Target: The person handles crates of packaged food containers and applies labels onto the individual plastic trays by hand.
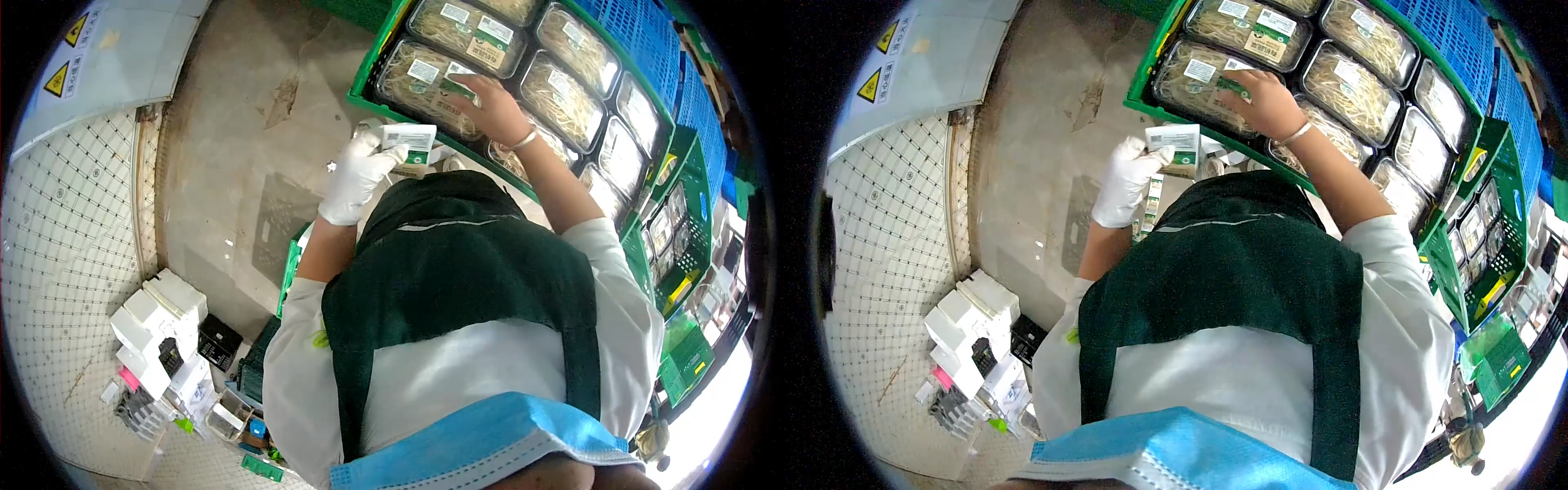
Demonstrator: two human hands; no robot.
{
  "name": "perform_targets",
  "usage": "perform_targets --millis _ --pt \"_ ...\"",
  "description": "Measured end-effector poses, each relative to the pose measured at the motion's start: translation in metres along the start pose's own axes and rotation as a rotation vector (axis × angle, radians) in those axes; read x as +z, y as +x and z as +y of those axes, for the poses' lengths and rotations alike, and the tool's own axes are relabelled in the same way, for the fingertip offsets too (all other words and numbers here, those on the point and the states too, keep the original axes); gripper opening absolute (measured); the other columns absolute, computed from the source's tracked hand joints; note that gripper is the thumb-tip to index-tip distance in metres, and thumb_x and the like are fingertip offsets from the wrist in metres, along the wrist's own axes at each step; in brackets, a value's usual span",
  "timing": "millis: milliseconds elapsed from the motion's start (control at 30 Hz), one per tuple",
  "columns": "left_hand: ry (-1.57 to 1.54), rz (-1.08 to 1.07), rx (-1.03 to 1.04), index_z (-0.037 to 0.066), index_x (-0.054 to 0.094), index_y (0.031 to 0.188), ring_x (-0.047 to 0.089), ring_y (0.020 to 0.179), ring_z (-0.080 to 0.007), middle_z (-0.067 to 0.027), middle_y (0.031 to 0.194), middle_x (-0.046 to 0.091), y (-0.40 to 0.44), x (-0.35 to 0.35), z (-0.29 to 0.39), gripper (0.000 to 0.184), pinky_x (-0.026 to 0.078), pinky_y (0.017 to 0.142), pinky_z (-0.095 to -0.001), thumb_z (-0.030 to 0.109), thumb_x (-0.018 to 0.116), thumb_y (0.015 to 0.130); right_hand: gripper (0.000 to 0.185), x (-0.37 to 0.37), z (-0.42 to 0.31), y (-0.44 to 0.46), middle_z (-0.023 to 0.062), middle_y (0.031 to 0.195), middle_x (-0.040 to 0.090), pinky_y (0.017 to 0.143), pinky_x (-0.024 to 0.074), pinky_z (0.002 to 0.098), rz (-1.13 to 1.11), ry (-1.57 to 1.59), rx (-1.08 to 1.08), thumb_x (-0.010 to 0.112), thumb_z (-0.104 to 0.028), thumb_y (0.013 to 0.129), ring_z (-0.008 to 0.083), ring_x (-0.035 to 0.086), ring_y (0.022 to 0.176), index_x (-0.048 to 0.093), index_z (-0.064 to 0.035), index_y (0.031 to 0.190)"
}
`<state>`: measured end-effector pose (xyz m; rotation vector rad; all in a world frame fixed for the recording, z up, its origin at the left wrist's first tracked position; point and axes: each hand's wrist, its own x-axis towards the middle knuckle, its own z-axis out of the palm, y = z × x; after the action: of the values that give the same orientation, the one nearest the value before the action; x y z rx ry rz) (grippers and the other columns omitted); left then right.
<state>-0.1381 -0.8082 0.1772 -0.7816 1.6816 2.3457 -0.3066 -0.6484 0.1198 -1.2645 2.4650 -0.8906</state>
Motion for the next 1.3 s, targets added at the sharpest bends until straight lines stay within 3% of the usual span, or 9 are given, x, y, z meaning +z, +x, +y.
perform_targets --millis 67,167,367,633,767,867,1133,1167,1300 --pt "-0.188 -0.096 0.135 -0.001 0.041 0.116 0.05 0.092 -0.0121 -0.0081 0.106 0.051 0.014 0.017 -0.005 0.04 0.039 0.082 -0.024 -0.005 0.047 0.077 0.033 -0.031 -0.033 -0.008 0.0132 0.083 0.06 0.068 0.0474 0.033 -0.174 0.453 0.14 0.056 -0.033 0.079 0.0223 0.059 0.076 0.058 -0.0052 0.096" --pt "-0.055 -0.215 0.177 0.0 0.036 0.12 0.048 0.096 -0.012 -0.0095 0.113 0.046 0.024 0.026 -0.007 0.042 0.038 0.083 -0.0245 -0.005 0.045 0.079 0.024 -0.042 -0.052 -0.019 0.0091 0.073 0.06 0.057 0.0463 0.0273 -0.277 0.366 -0.005 0.064 -0.02 0.073 0.0181 0.058 0.063 0.059 -0.0038 0.089" --pt "0.171 -0.099 0.177 -0.001 0.052 0.092 0.052 0.078 -0.0092 -0.0051 0.084 0.059 0.023 0.043 0.005 0.012 0.042 0.071 -0.0226 0.004 0.049 0.082 0.016 -0.043 -0.046 -0.024 0.0103 0.069 0.059 0.056 0.0469 0.0272 -0.178 0.41 -0.069 0.064 -0.012 0.07 0.0186 0.058 0.06 0.059 -0.002 0.081" --pt "0.27 0.02 0.051 0.0 0.056 0.077 0.046 0.063 -0.0049 0.0002 0.067 0.054 0.034 0.044 0.0 0.01 0.039 0.057 -0.0214 0.01 0.055 0.081 0.013 -0.046 -0.041 -0.033 0.0105 0.068 0.06 0.054 0.0476 0.0308 -0.141 0.44 0.117 0.062 -0.019 0.072 0.025 0.059 0.058 0.062 -0.0061 0.077" --pt "-0.019 -0.151 0.164 -0.001 0.044 0.117 0.05 0.091 -0.0081 -0.0093 0.107 0.053 0.04 0.055 0.015 0.038 0.04 0.08 -0.0213 -0.004 0.05 0.08 0.012 -0.05 -0.033 -0.029 0.0108 0.068 0.06 0.054 0.0476 0.0308 -0.136 0.46 0.114 0.062 -0.017 0.072 0.0252 0.059 0.058 0.062 -0.0055 0.077" --pt "-0.017 -0.089 0.046 -0.001 0.043 0.116 0.051 0.091 -0.0094 -0.0097 0.107 0.053 0.046 0.048 0.006 0.037 0.042 0.08 -0.0229 -0.005 0.049 0.08 0.013 -0.052 -0.027 -0.022 0.0112 0.069 0.06 0.054 0.0477 0.0306 -0.14 0.47 0.039 0.062 -0.017 0.072 0.0254 0.059 0.058 0.062 -0.0046 0.077" --pt "-0.183 0.066 -0.121 0.0 0.056 0.093 0.055 0.07 -0.0084 -0.0043 0.085 0.059 0.043 0.037 0.005 0.015 0.045 0.064 -0.0201 0.0 0.053 0.078 0.018 -0.135 0.112 0.103 0.0117 0.085 0.06 0.066 0.0473 0.0308 0.085 -0.255 0.116 0.055 -0.015 0.077 0.0245 0.059 0.079 0.058 -0.0087 0.094" --pt "-0.214 0.049 -0.086 0.0 0.056 0.093 0.055 0.072 -0.0078 -0.0046 0.085 0.059 0.043 0.029 -0.002 0.015 0.044 0.066 -0.0207 0.002 0.053 0.078 0.029 -0.149 0.084 0.119 0.014 0.068 0.055 0.05 0.0401 0.0352 0.17 -0.031 0.06 0.058 -0.027 0.077 0.0257 0.051 0.055 0.053 0.0012 0.08" --pt "-0.023 0.016 -0.147 0.0 0.056 0.098 0.056 0.081 -0.0121 -0.0064 0.088 0.06 0.031 0.02 0.0 0.02 0.044 0.073 -0.0241 0.003 0.052 0.079 0.038 -0.074 0.18 0.156 0.0174 0.095 0.048 0.077 0.0392 0.0403 0.139 -0.544 0.087 0.052 -0.025 0.078 0.0328 0.047 0.091 0.044 -0.0013 0.106"
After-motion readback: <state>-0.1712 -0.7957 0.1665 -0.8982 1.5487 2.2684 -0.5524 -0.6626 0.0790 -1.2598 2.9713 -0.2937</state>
